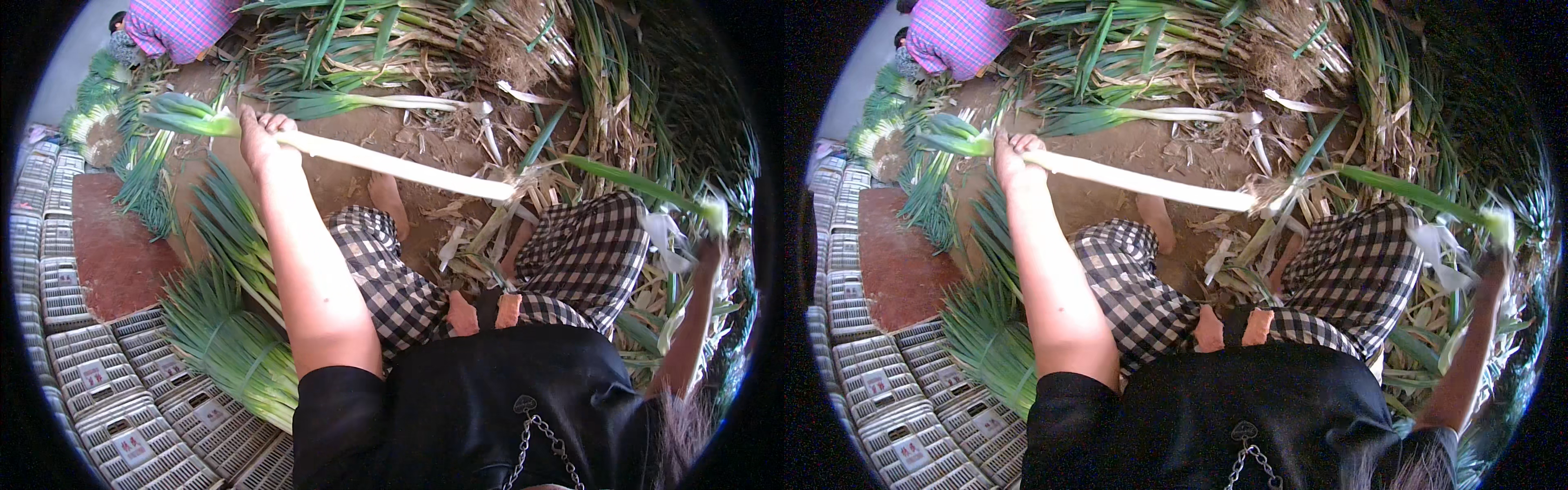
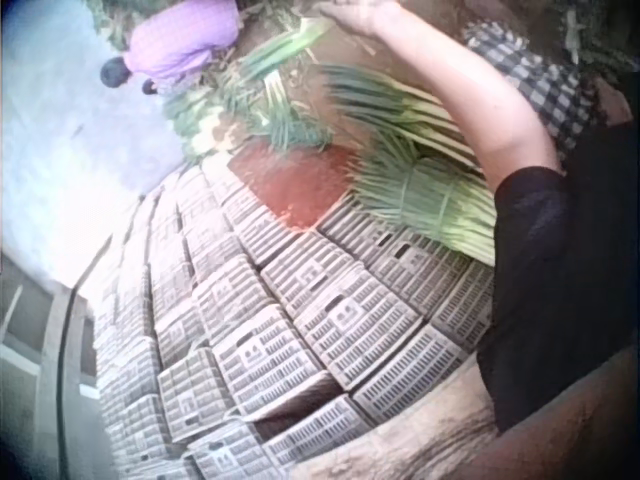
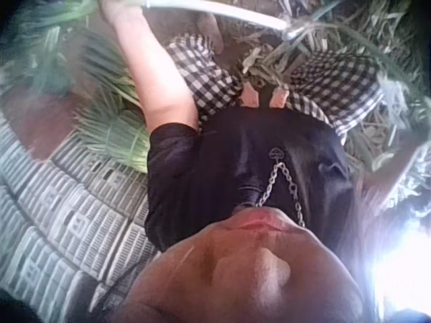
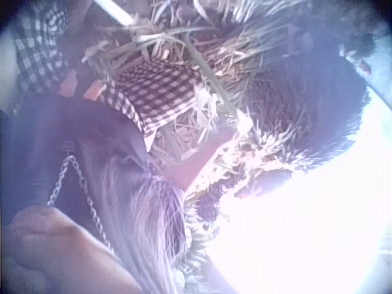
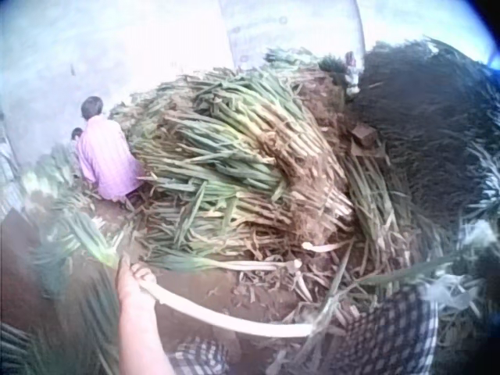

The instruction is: The person sits on the floor and peels the outer layers off long green vegetables, likely leeks or scallions, by hand. They remove the roots and dry leaves, then place the cleaned vegetables into a pile nearby.

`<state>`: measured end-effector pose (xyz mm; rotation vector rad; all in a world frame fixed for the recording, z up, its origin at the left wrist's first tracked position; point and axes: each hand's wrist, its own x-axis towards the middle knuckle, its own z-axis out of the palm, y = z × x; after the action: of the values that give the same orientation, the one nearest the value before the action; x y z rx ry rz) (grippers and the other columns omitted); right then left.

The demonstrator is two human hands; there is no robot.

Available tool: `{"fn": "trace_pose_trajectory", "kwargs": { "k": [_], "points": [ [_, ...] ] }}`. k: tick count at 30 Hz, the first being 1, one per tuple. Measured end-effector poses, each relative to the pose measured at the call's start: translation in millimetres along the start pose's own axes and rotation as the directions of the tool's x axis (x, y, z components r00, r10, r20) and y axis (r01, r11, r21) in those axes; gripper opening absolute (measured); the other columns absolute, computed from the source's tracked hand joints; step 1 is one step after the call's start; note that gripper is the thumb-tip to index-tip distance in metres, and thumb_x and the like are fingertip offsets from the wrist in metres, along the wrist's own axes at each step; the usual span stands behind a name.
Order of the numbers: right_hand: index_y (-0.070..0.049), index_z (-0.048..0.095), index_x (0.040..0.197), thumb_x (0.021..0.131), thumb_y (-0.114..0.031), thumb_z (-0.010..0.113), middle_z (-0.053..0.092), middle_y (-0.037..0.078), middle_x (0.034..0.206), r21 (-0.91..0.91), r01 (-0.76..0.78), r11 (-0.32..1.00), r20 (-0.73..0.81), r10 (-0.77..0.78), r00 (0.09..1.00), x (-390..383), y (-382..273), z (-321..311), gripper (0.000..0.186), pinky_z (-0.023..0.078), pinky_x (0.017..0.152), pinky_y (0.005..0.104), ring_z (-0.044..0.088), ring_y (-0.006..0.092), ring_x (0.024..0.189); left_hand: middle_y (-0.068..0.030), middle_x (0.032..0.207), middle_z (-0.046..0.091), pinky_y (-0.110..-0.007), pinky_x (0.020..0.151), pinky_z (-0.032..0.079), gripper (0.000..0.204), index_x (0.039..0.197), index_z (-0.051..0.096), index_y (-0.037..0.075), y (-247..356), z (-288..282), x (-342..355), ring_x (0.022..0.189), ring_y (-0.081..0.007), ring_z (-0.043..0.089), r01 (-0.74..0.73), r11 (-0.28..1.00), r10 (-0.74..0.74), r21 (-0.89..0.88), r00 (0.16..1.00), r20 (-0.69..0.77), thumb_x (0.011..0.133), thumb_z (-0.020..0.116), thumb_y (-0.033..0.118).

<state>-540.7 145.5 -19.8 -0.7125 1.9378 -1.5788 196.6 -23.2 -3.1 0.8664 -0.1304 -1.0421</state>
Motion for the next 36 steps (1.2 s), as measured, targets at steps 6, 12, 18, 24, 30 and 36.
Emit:
{"fn": "trace_pose_trajectory", "kwargs": {
  "k": [6,12,18,24,30,36],
  "points": [
    [-0.004,0.054,0.096,0.073,-0.029,0.053,0.056,0.02,0.076,-0.977,0.13,-0.168,0.129,0.012,0.992,5.2,41.6,-203.4,0.034,0.042,0.059,0.0408,0.054,0.0335,0.07,0.004,0.053,0.031,-0.024,0.043,0.029,0.025,0.067,0.034,0.013,-18.7,26.8,-42.7,0.043,-0.0086,0.03,-0.051,0.999,0.051,0.007,0.999,0.012,0.083,0.046,0.029],
    [0.002,0.053,0.093,0.08,-0.035,0.045,0.054,0.023,0.085,-0.905,0.422,0.057,0.42,-0.045,0.906,-110.8,-65.9,73.4,0.04,0.04,0.066,0.0439,0.051,0.0384,0.079,0.0019,0.056,0.033,-0.024,0.045,0.029,0.017,0.064,0.034,0.011,-53.1,56.5,-52.3,0.048,-0.0112,0.032,0.083,0.996,-0.084,0.036,0.996,0.041,0.076,0.046,0.016],
    [0.002,0.045,0.104,0.075,-0.026,0.055,0.053,0.019,0.093,-0.204,0.929,0.31,0.855,-0.406,0.323,-208.0,-108.0,269.1,0.041,0.042,0.075,0.0381,0.052,0.0307,0.083,-0.0011,0.05,0.042,-0.021,0.042,0.034,0.015,0.056,0.044,0.008,-71.5,50.8,-51.6,0.045,-0.012,0.038,0.41,0.878,-0.244,-0.247,0.827,0.507,0.067,0.053,0.014],
    [0.008,0.033,0.108,0.075,-0.034,0.053,0.052,0.025,0.084,-0.075,0.858,0.508,0.925,-0.286,0.25,-276.8,-71.6,349.2,0.056,0.046,0.062,0.0396,0.056,0.0339,0.072,0.0014,0.043,0.036,-0.019,0.031,0.028,0.029,0.058,0.047,0.01,-65.4,65.0,-77.8,0.037,-0.0089,0.033,0.373,0.897,-0.194,-0.238,0.815,0.546,0.08,0.047,0.029],
    [-0.006,0.043,0.076,0.078,-0.038,0.053,0.041,-0.002,0.051,-0.361,-0.204,0.91,0.915,0.303,-0.267,-262.2,-71.4,351.5,0.033,0.032,0.035,0.0198,0.038,0.0067,0.039,0.0007,0.045,0.035,-0.018,0.028,0.03,0.027,0.066,0.048,0.006,-50.3,65.1,-100.0,0.037,-0.0084,0.033,0.472,0.848,-0.078,-0.242,0.562,0.823,0.081,0.045,0.028],
    [-0.008,0.041,0.073,0.08,-0.03,0.053,0.028,-0.004,0.048,-0.598,-0.648,0.472,0.733,-0.003,-0.68,-266.3,-35.1,330.6,0.026,0.019,0.028,0.0162,0.023,0.0025,0.034,0.0007,0.048,0.043,-0.017,0.033,0.041,0.034,0.067,0.045,0.006,-59.6,72.6,-95.4,0.037,-0.0065,0.043,0.626,0.765,0.144,-0.151,0.062,0.988,0.082,0.046,0.037]
  ]
}}
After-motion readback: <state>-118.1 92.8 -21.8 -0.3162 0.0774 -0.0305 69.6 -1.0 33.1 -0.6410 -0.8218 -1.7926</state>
